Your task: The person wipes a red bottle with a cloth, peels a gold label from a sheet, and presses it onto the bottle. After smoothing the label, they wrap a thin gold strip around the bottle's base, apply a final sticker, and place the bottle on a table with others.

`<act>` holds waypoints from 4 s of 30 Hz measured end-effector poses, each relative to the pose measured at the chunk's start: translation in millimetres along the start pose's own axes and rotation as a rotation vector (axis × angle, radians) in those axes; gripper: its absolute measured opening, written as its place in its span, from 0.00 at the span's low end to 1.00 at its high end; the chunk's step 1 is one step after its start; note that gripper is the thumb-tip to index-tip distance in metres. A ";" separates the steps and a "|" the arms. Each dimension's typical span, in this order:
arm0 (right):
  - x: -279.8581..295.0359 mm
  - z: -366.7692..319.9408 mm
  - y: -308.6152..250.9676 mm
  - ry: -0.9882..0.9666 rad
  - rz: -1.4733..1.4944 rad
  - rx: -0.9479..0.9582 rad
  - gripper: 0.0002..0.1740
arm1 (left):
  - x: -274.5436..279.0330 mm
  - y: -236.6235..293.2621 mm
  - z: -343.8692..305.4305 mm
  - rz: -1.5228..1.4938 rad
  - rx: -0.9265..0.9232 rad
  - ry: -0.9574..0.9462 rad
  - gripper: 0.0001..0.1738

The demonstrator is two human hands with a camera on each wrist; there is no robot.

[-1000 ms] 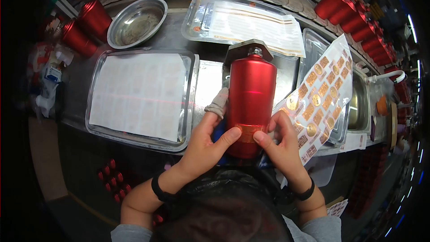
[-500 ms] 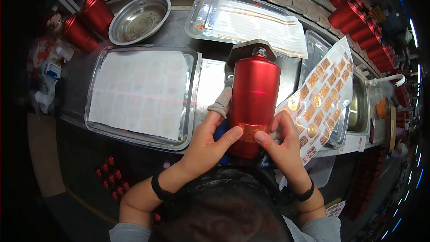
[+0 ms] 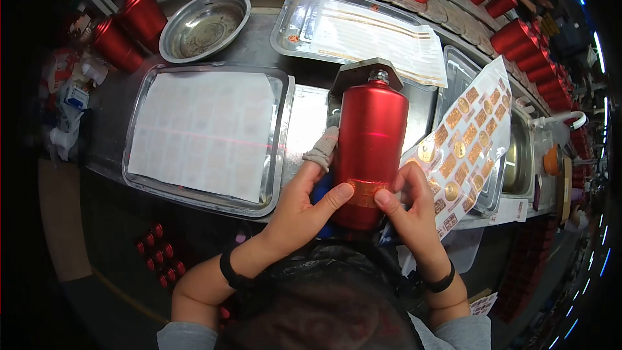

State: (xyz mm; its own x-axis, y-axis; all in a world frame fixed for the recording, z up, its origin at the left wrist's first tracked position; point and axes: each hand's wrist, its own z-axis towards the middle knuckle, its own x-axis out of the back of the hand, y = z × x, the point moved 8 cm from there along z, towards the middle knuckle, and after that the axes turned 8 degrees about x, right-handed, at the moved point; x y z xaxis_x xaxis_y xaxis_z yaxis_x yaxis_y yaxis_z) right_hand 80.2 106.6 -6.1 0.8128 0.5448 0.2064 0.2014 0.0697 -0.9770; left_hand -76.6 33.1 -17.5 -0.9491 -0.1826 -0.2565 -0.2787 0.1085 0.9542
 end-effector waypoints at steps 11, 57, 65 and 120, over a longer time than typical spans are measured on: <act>-0.8 -0.2 2.7 -0.012 0.118 -0.008 0.16 | 1.8 -3.4 2.4 -0.129 0.072 0.044 0.39; 0.6 -2.3 10.8 0.007 0.090 0.040 0.22 | -3.2 0.2 -1.6 0.035 -0.016 0.042 0.42; -1.4 -2.1 9.4 0.022 0.140 0.012 0.23 | -2.5 -2.1 -1.9 0.035 -0.014 0.054 0.41; -3.4 -3.0 2.7 0.003 0.145 0.034 0.18 | -1.8 -7.5 -3.5 0.072 -0.090 0.089 0.40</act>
State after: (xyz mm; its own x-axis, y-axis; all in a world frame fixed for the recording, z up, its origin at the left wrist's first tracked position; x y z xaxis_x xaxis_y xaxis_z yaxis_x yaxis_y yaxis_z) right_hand 79.6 102.4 -9.2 0.8338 0.5485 0.0631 0.0630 0.0189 -0.9978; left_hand -72.3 29.2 -23.6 -0.9482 -0.2642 -0.1764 -0.1926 0.0366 0.9806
